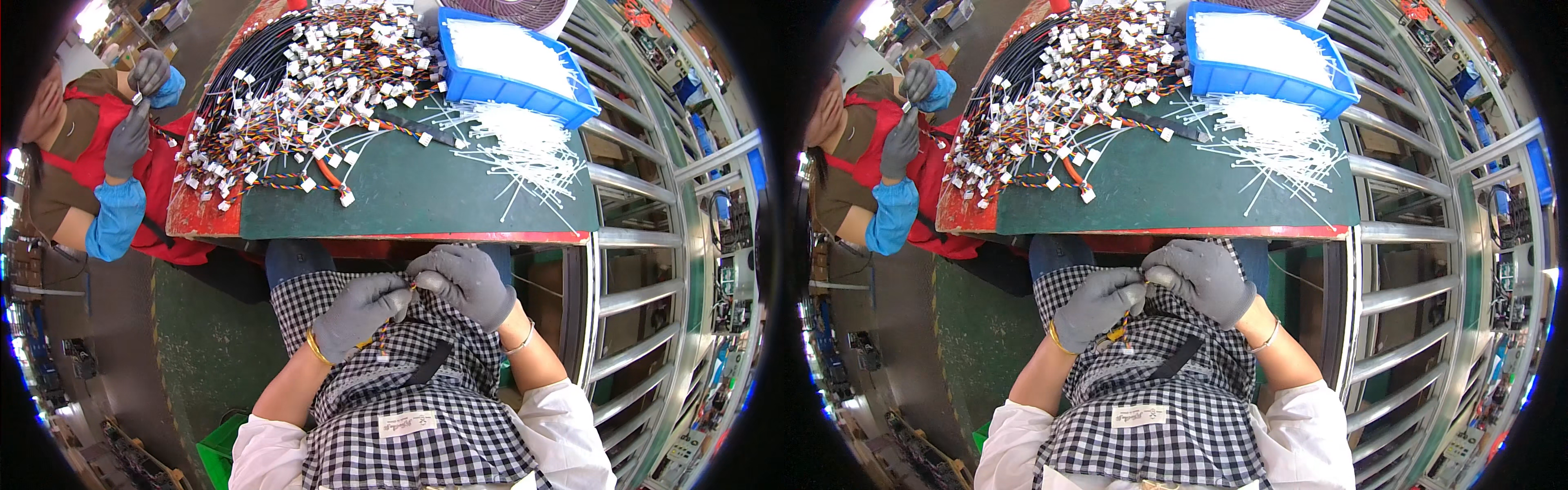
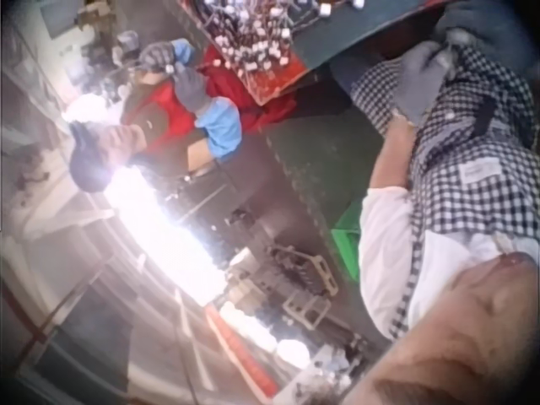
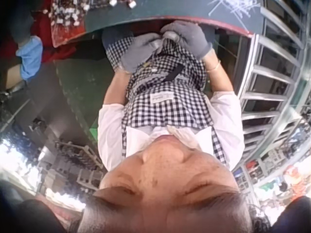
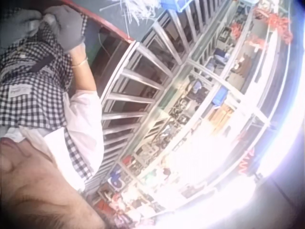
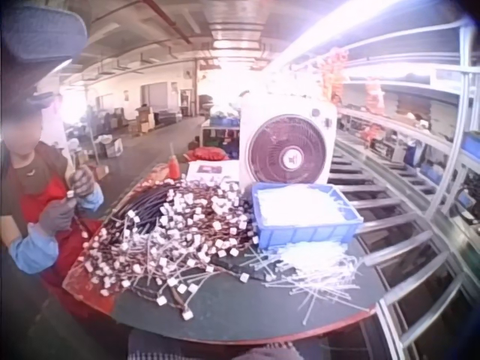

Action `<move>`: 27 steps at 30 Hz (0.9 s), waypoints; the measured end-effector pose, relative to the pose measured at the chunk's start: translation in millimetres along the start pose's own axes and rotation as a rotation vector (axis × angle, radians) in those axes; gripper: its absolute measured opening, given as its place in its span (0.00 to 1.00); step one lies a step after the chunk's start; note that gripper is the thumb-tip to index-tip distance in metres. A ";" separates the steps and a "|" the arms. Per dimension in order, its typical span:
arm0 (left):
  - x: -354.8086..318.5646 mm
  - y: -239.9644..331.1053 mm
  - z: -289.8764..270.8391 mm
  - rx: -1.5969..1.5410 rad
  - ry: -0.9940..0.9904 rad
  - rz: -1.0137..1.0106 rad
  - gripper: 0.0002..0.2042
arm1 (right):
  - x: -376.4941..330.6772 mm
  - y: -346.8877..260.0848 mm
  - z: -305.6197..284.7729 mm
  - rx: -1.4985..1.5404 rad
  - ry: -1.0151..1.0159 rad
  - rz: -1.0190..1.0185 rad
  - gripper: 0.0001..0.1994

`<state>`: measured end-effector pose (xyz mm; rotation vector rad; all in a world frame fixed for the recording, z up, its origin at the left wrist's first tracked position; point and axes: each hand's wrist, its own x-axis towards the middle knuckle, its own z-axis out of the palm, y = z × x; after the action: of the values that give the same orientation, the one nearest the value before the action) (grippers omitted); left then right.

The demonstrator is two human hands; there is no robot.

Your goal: The person assembles wire harnesses by hand, inserting connectors into wire bundles and organizing them at a factory workbench.

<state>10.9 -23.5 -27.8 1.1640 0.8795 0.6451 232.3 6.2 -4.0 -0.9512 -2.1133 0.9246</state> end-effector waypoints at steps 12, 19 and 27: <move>-0.2 -7.2 15.9 1.074 0.489 0.551 0.12 | -9.4 17.9 32.6 1.250 -0.140 0.836 0.20; 8.9 -1.0 12.1 -0.293 0.396 0.014 0.09 | -9.2 -0.8 28.9 1.094 0.059 0.729 0.22; 9.1 5.1 1.0 -0.980 0.411 0.030 0.09 | -20.8 -25.9 25.9 0.186 0.001 0.250 0.17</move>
<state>16.6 -15.1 -25.0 0.1581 0.7263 1.1874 214.4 -31.9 -3.1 -1.1333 -1.8960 1.2209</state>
